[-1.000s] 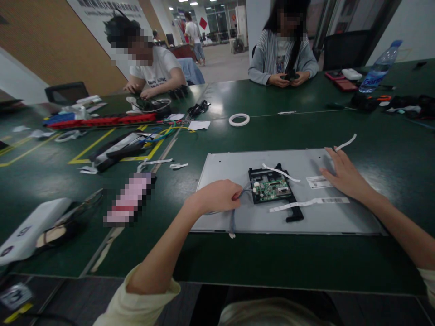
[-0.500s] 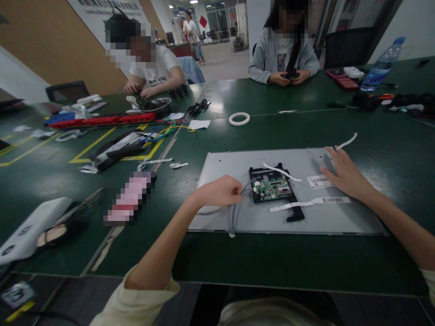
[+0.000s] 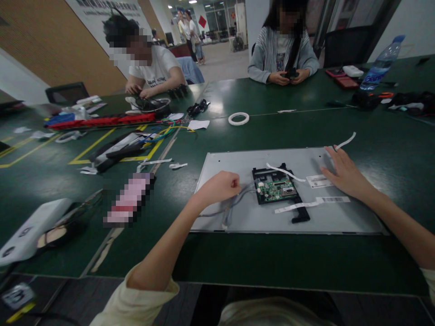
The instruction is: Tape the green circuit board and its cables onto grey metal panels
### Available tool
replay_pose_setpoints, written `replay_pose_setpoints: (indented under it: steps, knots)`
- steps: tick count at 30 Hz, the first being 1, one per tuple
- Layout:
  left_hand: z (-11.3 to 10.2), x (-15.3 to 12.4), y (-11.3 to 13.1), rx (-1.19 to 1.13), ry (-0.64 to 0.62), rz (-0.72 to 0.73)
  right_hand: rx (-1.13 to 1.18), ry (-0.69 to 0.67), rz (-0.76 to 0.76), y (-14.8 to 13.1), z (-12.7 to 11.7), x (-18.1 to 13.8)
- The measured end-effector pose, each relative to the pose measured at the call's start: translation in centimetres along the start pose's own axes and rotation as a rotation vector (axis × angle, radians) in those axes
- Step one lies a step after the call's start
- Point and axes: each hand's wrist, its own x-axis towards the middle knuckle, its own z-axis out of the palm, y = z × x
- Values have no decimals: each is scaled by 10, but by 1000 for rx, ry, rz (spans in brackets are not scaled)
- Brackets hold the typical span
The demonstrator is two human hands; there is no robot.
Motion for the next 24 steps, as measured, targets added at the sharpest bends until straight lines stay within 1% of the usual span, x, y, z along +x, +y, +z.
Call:
replay_pose_setpoints:
  steps: [2,4,6,7,8,10,12,14,19,24]
  knots:
    - [1,1,1,85,85,-8,-4,-2,-1,0,0,0]
    - [3,0,4,87,167,15,-11,-7,2,-1,-1,0]
    - [6,-2,11,41,247,101,-19,-5,-3,-2,-2,0]
    - [9,-3,15,18,264,159,-23,-2,-7,-3,-2,0]
    - [12,-4,18,4,262,211,-26,-1,-11,-3,-1,0]
    - [20,-5,24,2,214,268,-32,-1,-14,-2,-1,1]
    - [29,-3,27,-1,165,274,-37,0,-12,-1,1,1]
    - [34,0,26,-29,148,271,-37,3,-12,0,1,0]
    - [33,5,18,-171,173,303,-21,-5,-19,-2,-2,0]
    - [33,10,10,-200,163,339,-24,-13,-11,-3,-3,1]
